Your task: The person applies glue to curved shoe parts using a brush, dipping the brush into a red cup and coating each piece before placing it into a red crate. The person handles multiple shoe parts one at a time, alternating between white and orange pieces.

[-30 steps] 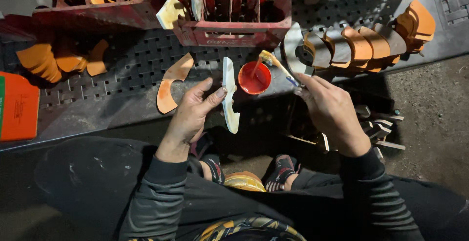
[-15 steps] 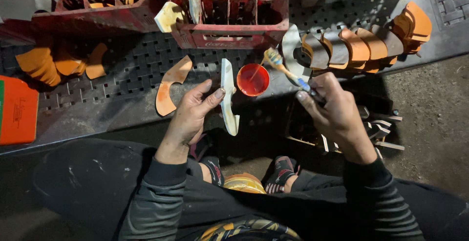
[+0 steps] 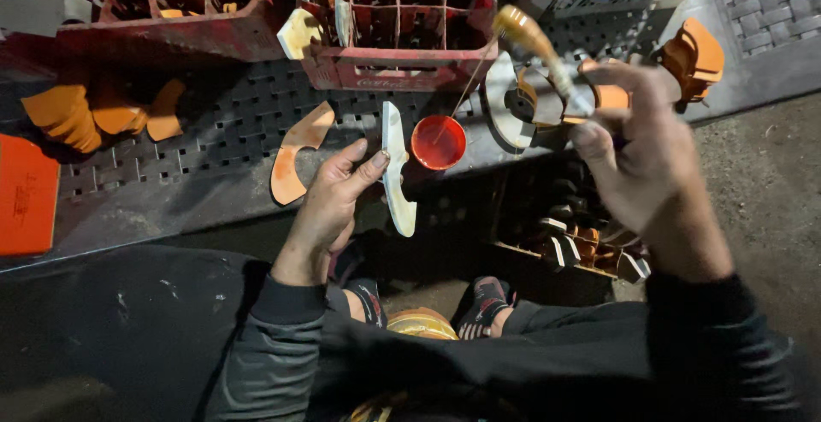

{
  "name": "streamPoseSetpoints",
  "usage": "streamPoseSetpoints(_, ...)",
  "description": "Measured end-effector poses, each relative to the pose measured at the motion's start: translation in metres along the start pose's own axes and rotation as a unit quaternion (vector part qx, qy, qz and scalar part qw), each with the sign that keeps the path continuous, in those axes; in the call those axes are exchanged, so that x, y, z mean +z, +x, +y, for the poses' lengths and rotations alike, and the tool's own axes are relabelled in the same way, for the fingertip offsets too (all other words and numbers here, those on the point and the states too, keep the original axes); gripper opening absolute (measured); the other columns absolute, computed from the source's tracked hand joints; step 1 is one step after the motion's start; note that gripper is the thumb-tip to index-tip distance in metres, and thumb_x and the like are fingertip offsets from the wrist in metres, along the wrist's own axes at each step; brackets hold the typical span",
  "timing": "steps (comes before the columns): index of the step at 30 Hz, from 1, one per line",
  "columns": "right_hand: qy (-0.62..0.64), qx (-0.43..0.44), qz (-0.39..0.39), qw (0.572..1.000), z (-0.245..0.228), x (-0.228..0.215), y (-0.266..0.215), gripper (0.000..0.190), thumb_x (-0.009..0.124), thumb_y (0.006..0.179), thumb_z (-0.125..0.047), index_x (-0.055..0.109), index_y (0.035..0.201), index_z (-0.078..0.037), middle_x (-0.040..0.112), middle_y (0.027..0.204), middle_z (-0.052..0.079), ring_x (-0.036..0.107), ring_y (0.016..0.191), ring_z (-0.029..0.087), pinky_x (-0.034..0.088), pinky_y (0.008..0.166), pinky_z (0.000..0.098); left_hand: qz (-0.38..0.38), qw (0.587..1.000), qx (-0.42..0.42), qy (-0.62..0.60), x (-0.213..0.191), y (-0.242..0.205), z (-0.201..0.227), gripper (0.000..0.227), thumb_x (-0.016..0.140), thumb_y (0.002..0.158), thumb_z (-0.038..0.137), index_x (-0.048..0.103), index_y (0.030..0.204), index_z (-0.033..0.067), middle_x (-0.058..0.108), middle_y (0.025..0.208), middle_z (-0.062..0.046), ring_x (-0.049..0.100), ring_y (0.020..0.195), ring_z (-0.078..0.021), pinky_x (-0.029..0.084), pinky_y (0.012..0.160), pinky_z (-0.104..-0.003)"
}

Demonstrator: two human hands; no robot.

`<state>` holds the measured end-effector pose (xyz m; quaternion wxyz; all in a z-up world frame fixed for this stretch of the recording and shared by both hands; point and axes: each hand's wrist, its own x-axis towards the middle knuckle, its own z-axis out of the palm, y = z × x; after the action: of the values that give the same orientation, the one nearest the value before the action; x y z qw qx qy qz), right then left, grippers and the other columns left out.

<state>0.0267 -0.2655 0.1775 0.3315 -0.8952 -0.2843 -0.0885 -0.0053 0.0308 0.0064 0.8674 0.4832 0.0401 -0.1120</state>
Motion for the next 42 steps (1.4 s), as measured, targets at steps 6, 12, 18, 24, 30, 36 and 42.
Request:
streamPoseSetpoints(6, -0.061, 0.039, 0.004, 0.997, 0.017, -0.046, 0.001, 0.023, 0.050, 0.120, -0.016, 0.048, 0.112, 0.006, 0.063, 0.091, 0.016, 0.065, 0.074, 0.019, 0.050, 0.062, 0.0262, -0.003, 1.000, 0.005, -0.004, -0.001, -0.005, 0.004, 0.034, 0.066, 0.101, 0.021, 0.068, 0.127, -0.0006, 0.074, 0.113, -0.005, 0.065, 0.108, -0.0111, 0.046, 0.103, -0.029)
streamPoseSetpoints(12, -0.173, 0.035, 0.010, 0.984, 0.044, -0.048, -0.012, 0.020, 0.049, 0.119, -0.013, 0.051, 0.116, 0.007, 0.065, 0.096, 0.018, 0.065, 0.074, 0.019, 0.051, 0.062, 0.0267, -0.001, 1.000, 0.017, 0.003, -0.003, -0.005, 0.004, 0.031, 0.066, 0.103, 0.021, 0.070, 0.125, -0.0004, 0.074, 0.110, -0.004, 0.064, 0.105, -0.0107, 0.046, 0.101, -0.029)
streamPoseSetpoints(18, -0.151, 0.033, 0.009, 0.988, 0.027, -0.034, -0.014, 0.020, 0.051, 0.116, -0.014, 0.051, 0.114, 0.006, 0.065, 0.095, 0.016, 0.065, 0.075, 0.019, 0.052, 0.062, 0.0273, -0.003, 1.000, 0.016, 0.001, -0.002, -0.005, 0.003, 0.030, 0.065, 0.102, 0.021, 0.070, 0.124, 0.0015, 0.074, 0.111, -0.003, 0.064, 0.108, -0.0094, 0.045, 0.103, -0.027)
streamPoseSetpoints(24, -0.141, 0.028, 0.007, 0.990, 0.008, -0.047, -0.003, 0.020, 0.053, 0.114, -0.015, 0.051, 0.111, 0.005, 0.065, 0.095, 0.015, 0.065, 0.076, 0.019, 0.053, 0.062, 0.0278, 0.002, 1.000, 0.009, -0.016, 0.000, -0.005, 0.004, 0.030, 0.065, 0.102, 0.021, 0.070, 0.124, 0.0007, 0.073, 0.111, -0.003, 0.062, 0.105, -0.0098, 0.045, 0.101, -0.027)
streamPoseSetpoints(30, -0.132, 0.017, 0.004, 0.991, 0.000, -0.049, -0.004, 0.020, 0.054, 0.112, -0.016, 0.051, 0.109, 0.004, 0.065, 0.094, 0.014, 0.066, 0.077, 0.019, 0.054, 0.062, 0.0283, -0.009, 1.000, 0.014, -0.027, 0.002, -0.005, 0.004, 0.029, 0.065, 0.103, 0.021, 0.070, 0.123, 0.0009, 0.073, 0.109, -0.003, 0.062, 0.104, -0.0098, 0.044, 0.101, -0.029)
streamPoseSetpoints(36, -0.098, -0.033, 0.000, 0.995, -0.016, -0.042, 0.001, 0.020, 0.056, 0.109, -0.017, 0.051, 0.106, 0.003, 0.065, 0.093, 0.013, 0.066, 0.079, 0.020, 0.054, 0.063, 0.0289, -0.008, 1.000, 0.002, -0.016, -0.001, -0.005, 0.002, 0.028, 0.064, 0.101, 0.024, 0.071, 0.120, 0.0043, 0.074, 0.110, -0.001, 0.063, 0.106, -0.0083, 0.042, 0.104, -0.029)
streamPoseSetpoints(42, -0.032, -0.070, 0.000, 0.997, -0.022, -0.038, 0.004, 0.021, 0.058, 0.107, -0.018, 0.051, 0.104, 0.001, 0.065, 0.093, 0.012, 0.066, 0.080, 0.020, 0.055, 0.063, 0.0294, -0.026, 0.998, -0.001, -0.053, -0.005, -0.007, -0.002, 0.024, 0.064, 0.105, 0.023, 0.072, 0.116, 0.0036, 0.074, 0.107, -0.003, 0.064, 0.101, -0.0106, 0.045, 0.099, -0.030)
